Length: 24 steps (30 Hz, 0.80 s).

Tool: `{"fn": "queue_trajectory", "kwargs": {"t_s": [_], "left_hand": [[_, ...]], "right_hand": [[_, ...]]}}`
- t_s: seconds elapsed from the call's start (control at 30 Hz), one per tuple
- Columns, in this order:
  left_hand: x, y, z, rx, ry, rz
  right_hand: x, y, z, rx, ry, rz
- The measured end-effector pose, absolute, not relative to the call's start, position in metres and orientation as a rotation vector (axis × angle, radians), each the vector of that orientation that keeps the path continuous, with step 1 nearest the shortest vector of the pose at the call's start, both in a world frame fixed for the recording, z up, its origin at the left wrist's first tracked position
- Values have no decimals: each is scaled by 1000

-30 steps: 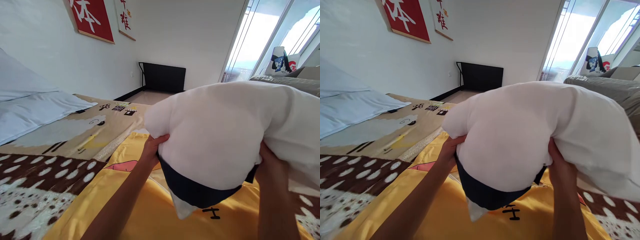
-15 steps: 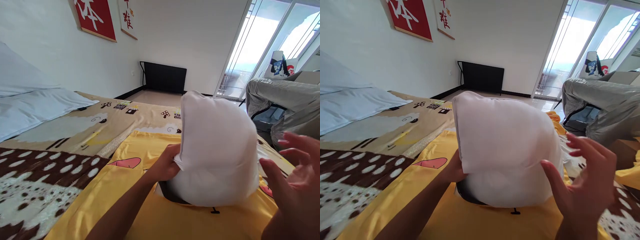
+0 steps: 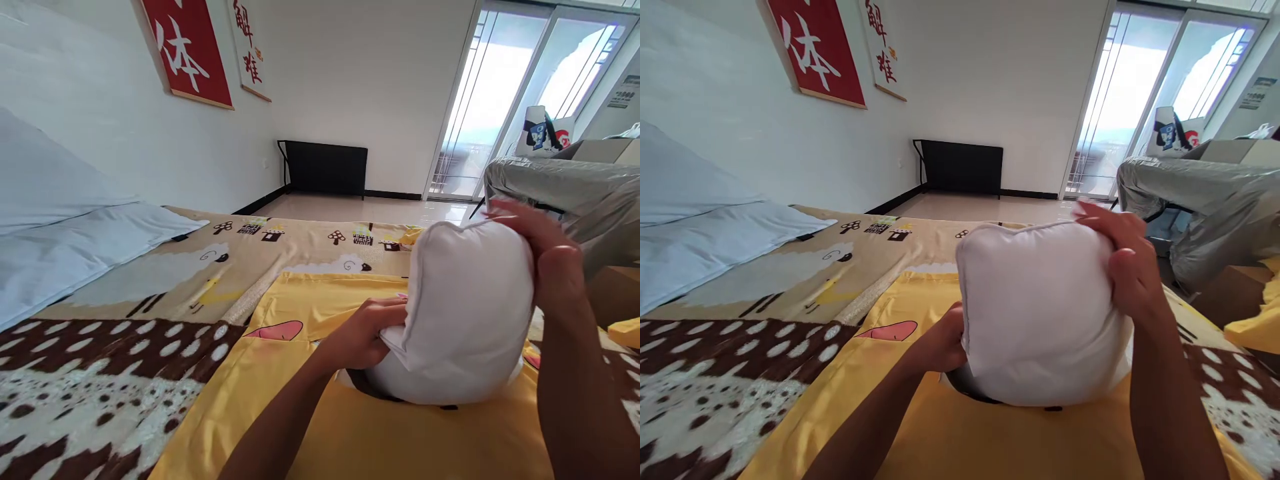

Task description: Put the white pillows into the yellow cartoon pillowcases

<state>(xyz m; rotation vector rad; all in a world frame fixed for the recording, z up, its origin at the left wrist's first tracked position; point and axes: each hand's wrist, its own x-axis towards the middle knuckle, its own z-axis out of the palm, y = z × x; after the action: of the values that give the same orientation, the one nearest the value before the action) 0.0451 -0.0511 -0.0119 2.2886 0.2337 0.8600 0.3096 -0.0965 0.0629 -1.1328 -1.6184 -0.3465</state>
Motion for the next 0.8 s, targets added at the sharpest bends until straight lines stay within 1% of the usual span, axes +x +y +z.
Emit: {"fn": "queue_trajectory", "kwargs": {"t_s": [0.1, 0.17, 0.27, 0.37, 0.47, 0.63, 0.8], "left_hand": [[47, -41, -19, 2248, 323, 946], [49, -28, -27, 2143, 449, 1051], [50, -5, -40, 1910, 641, 1199], [47, 17, -52, 1732, 764, 1277], [42, 35, -66, 1681, 785, 1265], [36, 56, -86, 1553, 800, 1192], [33, 66, -102, 1353, 826, 1127]], "right_hand": [[306, -99, 75, -1024, -1865, -342], [300, -108, 74, -1003, -1860, -472], [287, -118, 54, -935, -1847, -732], [272, -116, 22, -921, -1974, -851], [260, -110, -3, -1026, -2175, -816], [250, -113, -12, -1257, -2301, -626], [234, -104, -36, -1466, -2286, -775]]}}
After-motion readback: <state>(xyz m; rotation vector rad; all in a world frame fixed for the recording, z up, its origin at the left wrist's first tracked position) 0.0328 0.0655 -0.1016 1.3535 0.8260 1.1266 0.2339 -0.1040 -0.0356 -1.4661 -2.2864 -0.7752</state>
